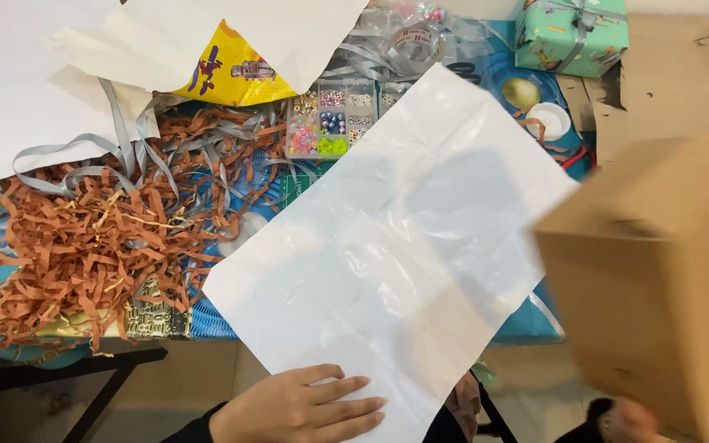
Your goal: Assembling a cardboard box, filling it with decorative shredded paper and small items, and wrapping it in patterned paper.
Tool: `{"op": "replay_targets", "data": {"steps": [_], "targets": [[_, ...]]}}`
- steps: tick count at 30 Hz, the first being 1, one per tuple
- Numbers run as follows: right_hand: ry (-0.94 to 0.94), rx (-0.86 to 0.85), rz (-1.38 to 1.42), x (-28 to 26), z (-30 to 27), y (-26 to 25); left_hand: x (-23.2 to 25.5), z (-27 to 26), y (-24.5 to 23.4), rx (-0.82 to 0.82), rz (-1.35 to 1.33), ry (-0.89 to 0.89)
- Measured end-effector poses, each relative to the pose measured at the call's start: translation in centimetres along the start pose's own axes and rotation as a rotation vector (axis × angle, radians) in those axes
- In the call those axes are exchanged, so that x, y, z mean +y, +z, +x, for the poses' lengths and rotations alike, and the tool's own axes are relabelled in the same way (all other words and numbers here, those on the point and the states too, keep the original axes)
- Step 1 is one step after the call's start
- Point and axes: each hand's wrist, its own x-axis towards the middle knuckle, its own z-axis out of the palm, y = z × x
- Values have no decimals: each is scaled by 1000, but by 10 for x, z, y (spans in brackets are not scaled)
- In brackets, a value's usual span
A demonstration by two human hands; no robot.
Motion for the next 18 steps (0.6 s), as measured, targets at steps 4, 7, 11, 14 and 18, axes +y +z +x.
{"op": "replay_targets", "data": {"steps": [4,7,11,14,18], "targets": [[202,-335,141,-41,13,71,4,3,-7,-77,24,68],[252,-542,131,-30,-4,107,5,-6,5,-235,-131,32],[227,-607,117,-24,-16,110,6,3,11,-250,-88,69],[288,-701,124,-23,-15,103,7,10,15,-152,66,141],[314,-748,136,-22,-12,105,0,17,26,-220,58,184]]}}
